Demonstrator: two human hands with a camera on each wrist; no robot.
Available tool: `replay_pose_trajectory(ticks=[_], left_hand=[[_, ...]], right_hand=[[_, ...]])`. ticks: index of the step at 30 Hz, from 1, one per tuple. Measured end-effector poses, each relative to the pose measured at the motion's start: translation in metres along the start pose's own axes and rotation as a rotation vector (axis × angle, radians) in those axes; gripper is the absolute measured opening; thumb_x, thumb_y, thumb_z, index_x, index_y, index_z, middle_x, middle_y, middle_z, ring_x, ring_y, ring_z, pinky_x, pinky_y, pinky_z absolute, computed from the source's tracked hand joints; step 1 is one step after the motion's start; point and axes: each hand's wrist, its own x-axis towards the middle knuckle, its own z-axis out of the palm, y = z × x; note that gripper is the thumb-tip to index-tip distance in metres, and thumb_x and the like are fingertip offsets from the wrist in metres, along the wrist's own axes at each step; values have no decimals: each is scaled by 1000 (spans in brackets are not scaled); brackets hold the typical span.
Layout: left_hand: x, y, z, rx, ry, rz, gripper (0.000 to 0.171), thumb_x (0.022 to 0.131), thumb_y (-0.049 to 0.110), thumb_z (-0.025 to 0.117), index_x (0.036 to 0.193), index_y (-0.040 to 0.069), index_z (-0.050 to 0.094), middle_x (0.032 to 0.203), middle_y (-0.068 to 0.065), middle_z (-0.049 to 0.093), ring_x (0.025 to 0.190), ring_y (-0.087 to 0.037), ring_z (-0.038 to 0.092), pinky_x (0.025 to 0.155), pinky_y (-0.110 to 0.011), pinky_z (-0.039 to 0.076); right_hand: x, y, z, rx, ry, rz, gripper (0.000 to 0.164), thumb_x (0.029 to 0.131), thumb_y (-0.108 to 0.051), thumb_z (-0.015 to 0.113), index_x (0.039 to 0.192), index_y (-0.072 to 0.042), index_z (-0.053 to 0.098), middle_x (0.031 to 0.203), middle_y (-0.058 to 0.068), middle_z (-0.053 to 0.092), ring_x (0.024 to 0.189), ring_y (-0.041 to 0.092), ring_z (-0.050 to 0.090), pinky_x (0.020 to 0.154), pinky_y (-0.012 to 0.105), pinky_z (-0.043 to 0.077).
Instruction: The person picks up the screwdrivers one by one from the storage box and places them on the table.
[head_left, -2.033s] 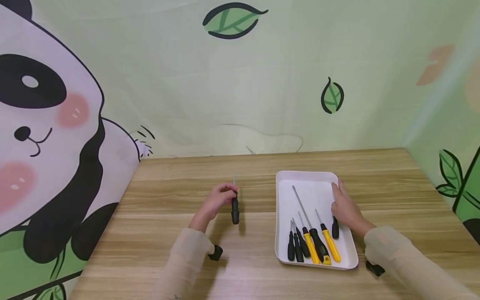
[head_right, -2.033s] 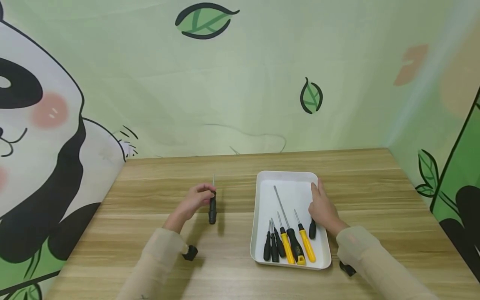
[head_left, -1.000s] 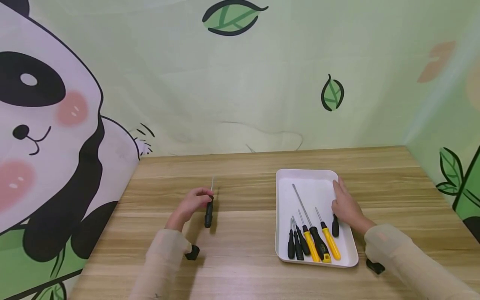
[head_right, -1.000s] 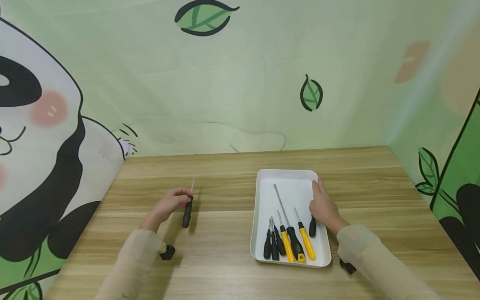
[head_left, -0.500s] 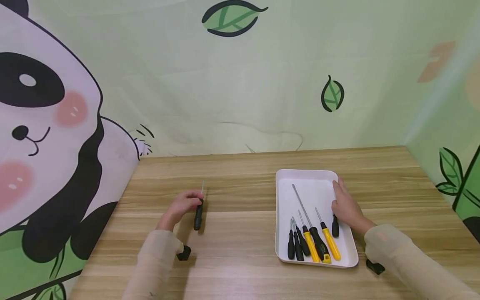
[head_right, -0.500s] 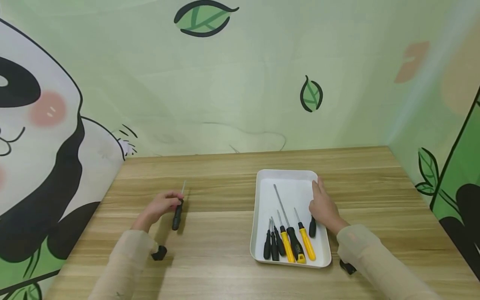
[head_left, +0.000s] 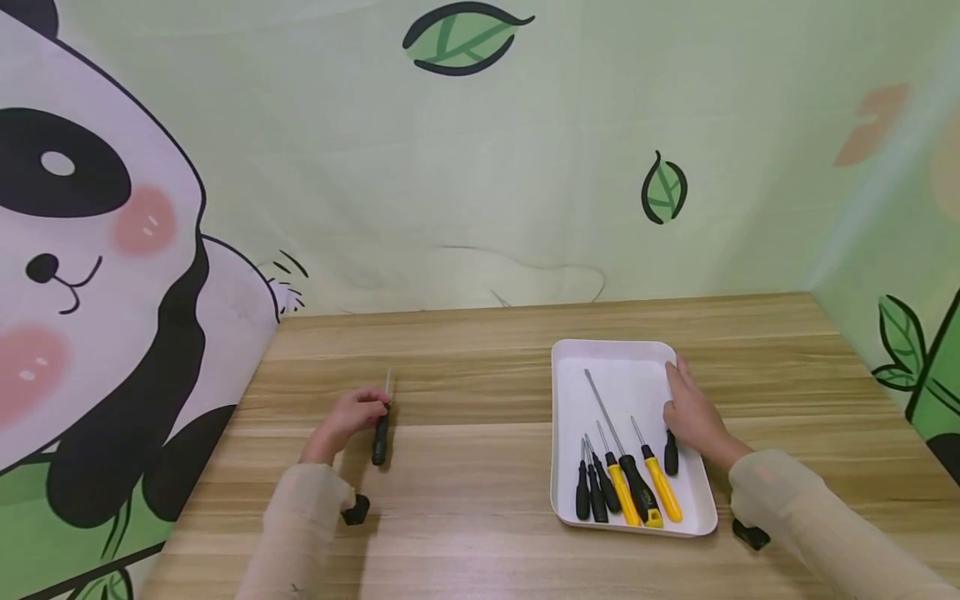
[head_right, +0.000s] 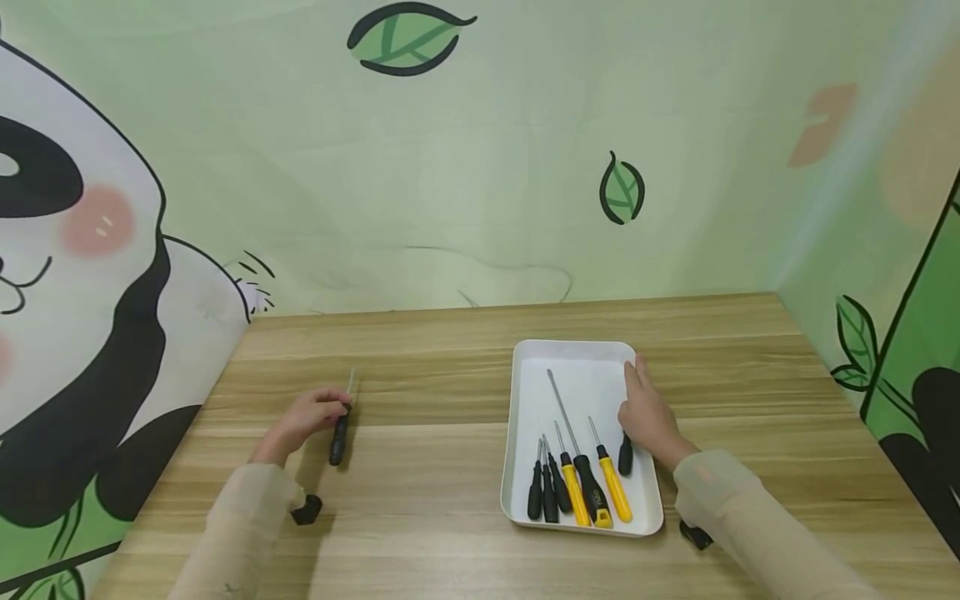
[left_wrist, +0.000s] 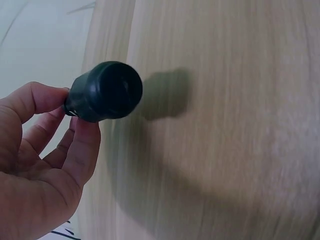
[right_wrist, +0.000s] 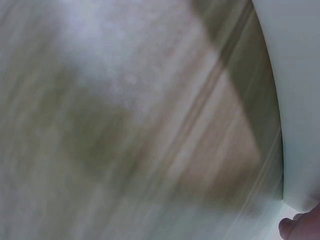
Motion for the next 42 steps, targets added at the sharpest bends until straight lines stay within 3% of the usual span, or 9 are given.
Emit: replay_pose_trajectory(ticks=[13, 26, 33, 37, 42], left_hand=[[-5, -8, -16, 30, 30, -1, 31, 81, 1, 50, 107, -16, 49, 86, 0, 58, 70, -1, 50, 69, -21, 44], [-9, -14, -31, 30, 7, -19, 31, 81, -1, 50, 107, -17, 47, 78, 5, 56, 67, -3, 49, 64, -21, 43], [-11, -17, -34, 94, 3, -38, 29, 81, 0, 51, 107, -14, 50, 84, -2, 58, 69, -5, 49, 64, -21, 43], [-10, -18, -36, 115, 5, -46, 29, 81, 1, 51, 107, -13, 52, 86, -4, 59, 69, -5, 49, 64, -21, 43], [-9, -18, -37, 119, 12, -52, 28, 81, 1, 52, 104, -14, 52, 83, -1, 59, 70, -5, 49, 65, -22, 43]], right_hand=[[-1, -1, -1, -6, -1, 7, 58, 81, 0, 35, 134, 13, 15, 143, 29, 4, 125, 47, 21, 90, 55, 34], [-1, 0, -1, -23, 5, 2, 59, 80, 0, 35, 134, 13, 16, 142, 29, 6, 122, 48, 26, 76, 50, 42], [-1, 1, 0, -33, 4, 0, 58, 80, 0, 35, 134, 13, 17, 142, 30, 7, 122, 48, 27, 68, 46, 44], [0, 1, 0, -32, 7, -1, 58, 80, 0, 35, 134, 13, 17, 142, 29, 7, 122, 48, 27, 71, 48, 43], [0, 1, 0, -22, -6, 15, 59, 81, -1, 34, 135, 11, 15, 143, 28, 4, 125, 47, 22, 86, 54, 38]])
